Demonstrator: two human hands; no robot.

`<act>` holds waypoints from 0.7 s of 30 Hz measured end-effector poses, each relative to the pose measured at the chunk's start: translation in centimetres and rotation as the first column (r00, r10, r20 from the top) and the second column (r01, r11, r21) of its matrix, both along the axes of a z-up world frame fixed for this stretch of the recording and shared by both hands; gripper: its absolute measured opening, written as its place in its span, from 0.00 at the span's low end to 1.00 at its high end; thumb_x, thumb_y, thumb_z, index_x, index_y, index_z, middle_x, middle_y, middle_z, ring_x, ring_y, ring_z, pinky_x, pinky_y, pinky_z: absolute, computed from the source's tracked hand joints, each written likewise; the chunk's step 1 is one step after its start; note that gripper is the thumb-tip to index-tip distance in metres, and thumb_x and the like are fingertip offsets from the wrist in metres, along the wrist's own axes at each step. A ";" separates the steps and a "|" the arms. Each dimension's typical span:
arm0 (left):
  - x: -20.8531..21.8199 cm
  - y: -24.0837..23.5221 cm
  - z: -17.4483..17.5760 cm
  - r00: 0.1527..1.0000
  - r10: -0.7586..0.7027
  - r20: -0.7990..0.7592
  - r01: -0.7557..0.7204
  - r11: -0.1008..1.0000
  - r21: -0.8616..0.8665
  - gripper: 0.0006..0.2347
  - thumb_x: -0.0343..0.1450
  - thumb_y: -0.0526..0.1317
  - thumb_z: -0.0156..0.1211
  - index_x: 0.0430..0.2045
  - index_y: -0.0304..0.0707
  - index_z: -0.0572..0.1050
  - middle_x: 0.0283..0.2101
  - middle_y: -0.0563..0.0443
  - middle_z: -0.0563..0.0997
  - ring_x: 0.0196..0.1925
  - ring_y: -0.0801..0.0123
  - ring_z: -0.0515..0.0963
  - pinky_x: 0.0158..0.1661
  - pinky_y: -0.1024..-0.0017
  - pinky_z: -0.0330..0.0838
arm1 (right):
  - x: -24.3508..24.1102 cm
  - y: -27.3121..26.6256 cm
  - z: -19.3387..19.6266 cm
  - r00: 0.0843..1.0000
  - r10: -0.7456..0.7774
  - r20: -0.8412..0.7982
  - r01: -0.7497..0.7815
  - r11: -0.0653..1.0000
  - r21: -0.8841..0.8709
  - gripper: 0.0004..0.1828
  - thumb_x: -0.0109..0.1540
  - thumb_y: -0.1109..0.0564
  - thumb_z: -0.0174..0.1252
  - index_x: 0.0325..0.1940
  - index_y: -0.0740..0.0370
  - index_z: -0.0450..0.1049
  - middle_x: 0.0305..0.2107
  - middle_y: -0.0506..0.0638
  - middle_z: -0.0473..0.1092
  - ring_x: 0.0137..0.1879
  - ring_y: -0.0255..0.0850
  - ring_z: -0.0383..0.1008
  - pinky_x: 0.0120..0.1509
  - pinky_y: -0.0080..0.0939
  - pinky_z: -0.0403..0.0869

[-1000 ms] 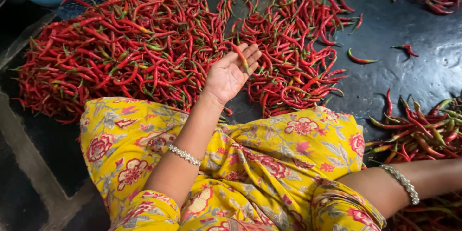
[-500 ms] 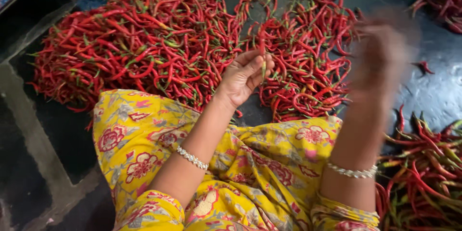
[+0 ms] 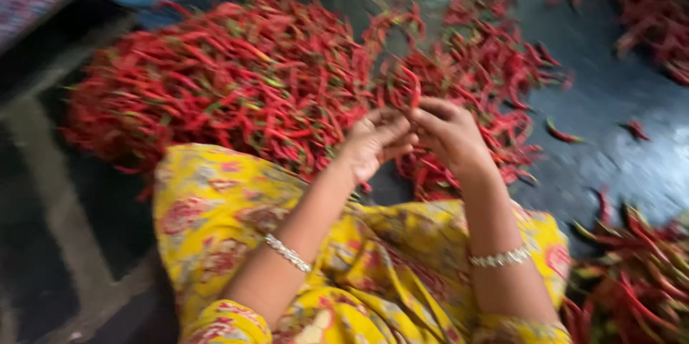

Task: The person sorts red and green chilies on the floor by hand, picking specific chilies from a large pile and placing them into a blue plastic basket.

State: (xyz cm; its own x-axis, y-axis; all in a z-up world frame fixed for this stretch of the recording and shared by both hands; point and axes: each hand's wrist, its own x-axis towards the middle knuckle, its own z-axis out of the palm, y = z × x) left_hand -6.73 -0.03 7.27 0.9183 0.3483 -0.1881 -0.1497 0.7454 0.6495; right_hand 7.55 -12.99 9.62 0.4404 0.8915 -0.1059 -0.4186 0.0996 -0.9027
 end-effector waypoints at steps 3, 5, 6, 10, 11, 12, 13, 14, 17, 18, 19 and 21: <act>-1.7 3.6 -1.0 0.988 0.145 -0.060 -0.138 0.985 0.108 0.08 0.71 0.36 0.64 0.41 0.36 0.78 0.37 0.48 0.85 0.35 0.67 0.87 0.35 0.69 0.83 | 0.6 -0.3 0.8 0.984 0.005 0.176 0.019 0.990 -0.137 0.28 0.66 0.48 0.55 0.67 0.64 0.70 0.51 0.51 0.77 0.52 0.39 0.78 0.57 0.42 0.78; -3.2 6.7 -2.4 0.942 0.334 -0.030 -0.320 0.922 0.217 0.08 0.74 0.37 0.65 0.42 0.32 0.78 0.36 0.46 0.85 0.32 0.69 0.84 0.29 0.74 0.76 | 3.6 -2.3 0.9 0.891 0.008 0.453 0.150 0.938 -0.312 0.31 0.65 0.45 0.56 0.70 0.60 0.69 0.56 0.50 0.75 0.58 0.38 0.77 0.60 0.41 0.74; -4.8 9.3 -2.8 0.892 0.452 0.020 -0.437 0.847 0.304 0.09 0.76 0.38 0.65 0.42 0.28 0.77 0.35 0.45 0.85 0.29 0.71 0.82 0.24 0.79 0.69 | 5.5 -3.5 0.3 0.830 -0.066 0.554 0.322 0.868 -0.379 0.32 0.65 0.45 0.58 0.71 0.58 0.70 0.56 0.52 0.75 0.58 0.42 0.75 0.59 0.44 0.73; -7.8 14.2 -4.4 0.413 0.895 0.170 -0.737 0.218 0.640 0.11 0.77 0.39 0.58 0.51 0.36 0.69 0.48 0.46 0.77 0.48 0.70 0.77 0.49 0.72 0.73 | 12.9 -11.2 -4.8 0.771 -0.208 0.602 0.588 0.598 -0.545 0.36 0.61 0.50 0.64 0.74 0.55 0.68 0.59 0.56 0.74 0.62 0.49 0.72 0.54 0.55 0.70; -6.3 13.0 -5.5 0.454 0.877 0.156 -0.641 0.199 0.741 0.12 0.76 0.39 0.57 0.51 0.35 0.70 0.50 0.45 0.76 0.48 0.66 0.77 0.49 0.69 0.73 | 14.1 -13.2 -5.9 0.808 -0.190 0.558 0.564 0.525 -0.637 0.38 0.59 0.53 0.64 0.75 0.51 0.68 0.60 0.57 0.73 0.63 0.50 0.71 0.53 0.59 0.71; -5.3 10.5 -6.9 0.492 0.859 0.142 -0.534 0.169 0.828 0.12 0.75 0.39 0.56 0.51 0.34 0.71 0.51 0.43 0.75 0.48 0.63 0.77 0.49 0.66 0.73 | 15.0 -15.0 -6.4 0.843 -0.181 0.507 0.530 0.447 -0.721 0.40 0.57 0.55 0.64 0.76 0.47 0.68 0.60 0.58 0.72 0.64 0.51 0.69 0.52 0.63 0.71; -4.4 8.3 -8.2 0.524 0.843 0.126 -0.418 0.125 0.900 0.13 0.74 0.38 0.55 0.51 0.33 0.72 0.52 0.41 0.74 0.48 0.60 0.77 0.50 0.63 0.73 | 15.3 -16.2 -6.6 0.866 -0.160 0.474 0.493 0.439 -0.751 0.43 0.56 0.55 0.65 0.77 0.41 0.65 0.63 0.56 0.69 0.65 0.51 0.67 0.54 0.63 0.70; -2.8 6.7 -9.5 0.616 0.756 0.222 -0.311 -0.025 0.950 0.13 0.74 0.37 0.55 0.51 0.33 0.72 0.52 0.41 0.75 0.53 0.54 0.76 0.57 0.60 0.70 | 15.1 -16.6 -6.8 0.887 -0.142 0.439 0.455 0.431 -0.780 0.47 0.55 0.55 0.67 0.78 0.34 0.63 0.65 0.54 0.66 0.66 0.50 0.65 0.56 0.63 0.70; 3.0 3.9 -13.6 0.738 0.648 0.190 -0.132 -0.138 0.982 0.17 0.74 0.41 0.55 0.54 0.29 0.71 0.58 0.35 0.73 0.63 0.43 0.70 0.64 0.53 0.63 | 14.2 -15.0 -6.6 0.803 0.039 0.595 0.481 0.545 -0.686 0.58 0.49 0.52 0.74 0.80 0.43 0.55 0.69 0.59 0.62 0.72 0.51 0.63 0.64 0.57 0.68; 4.1 3.0 -14.9 0.749 0.649 0.132 -0.081 -0.107 0.991 0.19 0.75 0.43 0.55 0.56 0.27 0.71 0.61 0.32 0.72 0.65 0.40 0.68 0.64 0.52 0.61 | 13.6 -14.2 -6.3 0.770 0.075 0.634 0.432 0.670 -0.604 0.59 0.45 0.49 0.75 0.79 0.45 0.57 0.71 0.57 0.61 0.73 0.51 0.63 0.68 0.54 0.66; 4.7 2.8 -15.9 0.738 0.668 0.096 0.018 -0.161 0.987 0.20 0.76 0.44 0.52 0.58 0.28 0.70 0.63 0.34 0.71 0.67 0.42 0.67 0.65 0.52 0.59 | 12.8 -12.6 -6.3 0.728 0.105 0.677 0.360 0.782 -0.508 0.60 0.42 0.46 0.75 0.77 0.47 0.59 0.72 0.55 0.60 0.74 0.51 0.63 0.71 0.51 0.64; 5.2 3.3 -16.9 0.704 0.709 0.038 0.213 -0.263 0.941 0.22 0.79 0.48 0.47 0.61 0.29 0.70 0.68 0.38 0.69 0.70 0.46 0.65 0.69 0.52 0.56 | 10.7 -9.2 -6.1 0.521 0.329 0.787 0.449 0.679 -0.581 0.72 0.37 0.39 0.81 0.79 0.51 0.51 0.72 0.59 0.57 0.77 0.51 0.57 0.76 0.49 0.61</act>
State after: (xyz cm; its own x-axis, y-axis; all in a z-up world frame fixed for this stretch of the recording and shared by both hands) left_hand -1.53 3.30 -9.62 0.5938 0.6825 0.4262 0.4934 -0.7272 0.4772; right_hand 18.28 -22.16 3.53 0.7068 0.6805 -0.1934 0.4814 -0.6630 -0.5733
